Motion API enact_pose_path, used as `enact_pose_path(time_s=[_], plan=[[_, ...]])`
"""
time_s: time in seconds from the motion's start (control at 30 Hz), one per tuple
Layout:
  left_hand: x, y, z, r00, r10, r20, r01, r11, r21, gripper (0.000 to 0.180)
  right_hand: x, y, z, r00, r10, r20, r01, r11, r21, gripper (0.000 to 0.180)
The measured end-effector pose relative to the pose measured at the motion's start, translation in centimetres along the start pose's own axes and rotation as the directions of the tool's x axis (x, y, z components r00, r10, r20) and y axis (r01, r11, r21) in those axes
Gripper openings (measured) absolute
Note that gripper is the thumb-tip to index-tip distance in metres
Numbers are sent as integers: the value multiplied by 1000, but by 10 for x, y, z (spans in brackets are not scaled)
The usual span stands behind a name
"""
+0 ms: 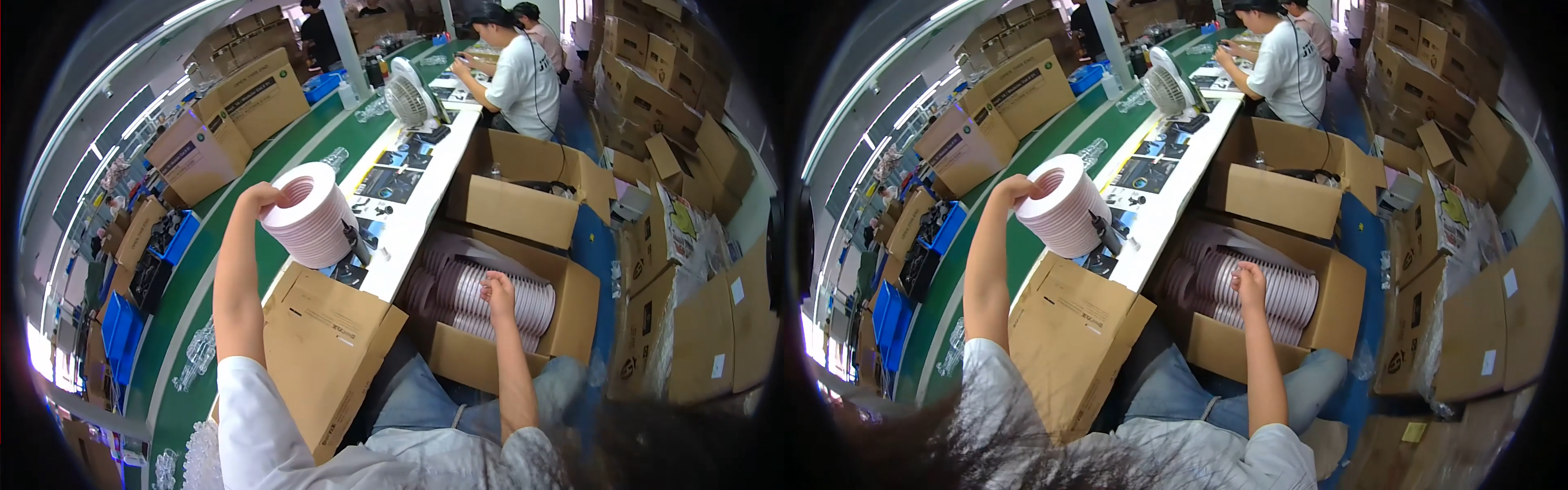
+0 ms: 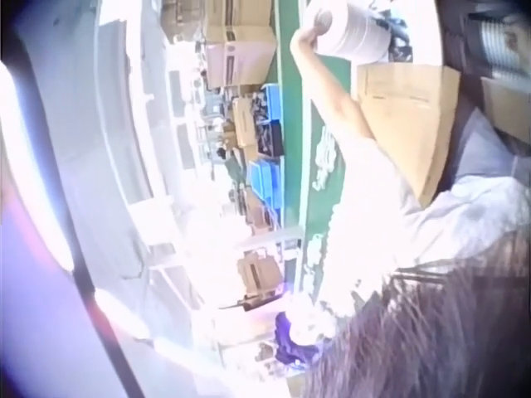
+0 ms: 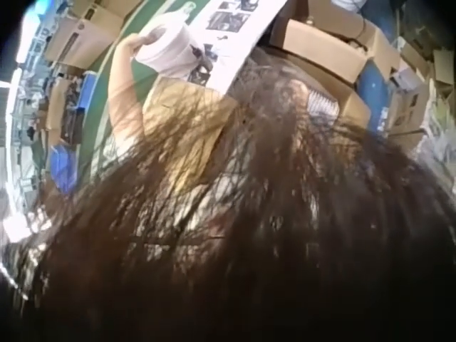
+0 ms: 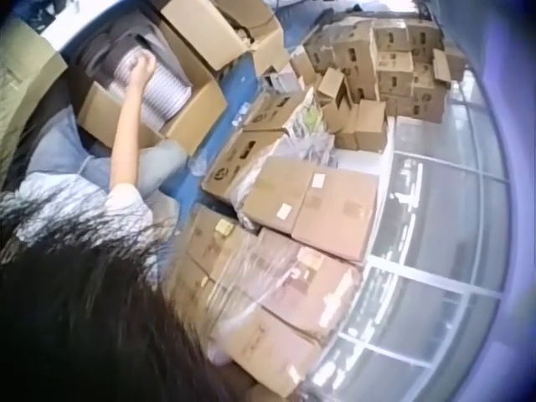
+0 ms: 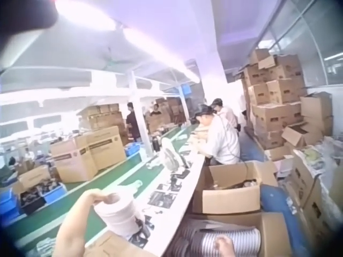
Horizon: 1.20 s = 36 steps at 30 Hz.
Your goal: Unboxing circular LED lighting components and applying glue or sealant at a factory assembly station.
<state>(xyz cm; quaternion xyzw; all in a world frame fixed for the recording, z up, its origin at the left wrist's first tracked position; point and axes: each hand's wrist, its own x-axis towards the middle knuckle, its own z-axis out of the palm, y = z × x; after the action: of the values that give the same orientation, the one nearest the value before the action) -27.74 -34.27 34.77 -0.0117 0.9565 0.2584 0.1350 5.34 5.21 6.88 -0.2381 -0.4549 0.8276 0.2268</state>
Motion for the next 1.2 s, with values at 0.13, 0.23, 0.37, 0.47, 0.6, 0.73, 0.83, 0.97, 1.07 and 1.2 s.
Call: enact_pose_path(time_s=[0.13,0.23,0.37,0.47,0.6,0.73,0.83,0.97,1.07,1.2], plan=[[-43,49,14,996,88,-30,-81,979,185,53,4,2,-40,999,18,-39,-20,999,-46,18],[-26,42,-27,924,289,-250,-142,867,477,75,4,6,-32,993,40,-113,-43,999,-21,13],[-71,146,28,264,844,-467,-545,530,650,40,26,35,-58,964,43,-261,-56,998,-43,19],[-111,249,146,14,968,-249,-818,155,554,33,49,71,-93,939,84,-335,-150,973,-177,29],[-131,272,340,280,853,441,-831,-14,557,18,21,86,-69,930,66,-363,-172,948,-269,50],[-66,172,501,301,479,825,-864,-229,448,16,9,52,-109,899,376,-224,-417,891,-181,50],[-33,71,566,336,445,830,-900,-110,422,28,2,28,-169,906,343,-247,-391,903,-180,37],[23,-54,574,584,425,692,-779,52,625,36,-8,-9,-184,928,277,-247,-314,942,-122,28],[24,-62,581,516,589,622,-845,232,482,34,-5,-15,-210,928,216,-304,-261,959,-113,23],[47,-71,597,761,351,545,-635,575,516,43,6,-8,-191,941,224,-255,-249,966,-69,22]])
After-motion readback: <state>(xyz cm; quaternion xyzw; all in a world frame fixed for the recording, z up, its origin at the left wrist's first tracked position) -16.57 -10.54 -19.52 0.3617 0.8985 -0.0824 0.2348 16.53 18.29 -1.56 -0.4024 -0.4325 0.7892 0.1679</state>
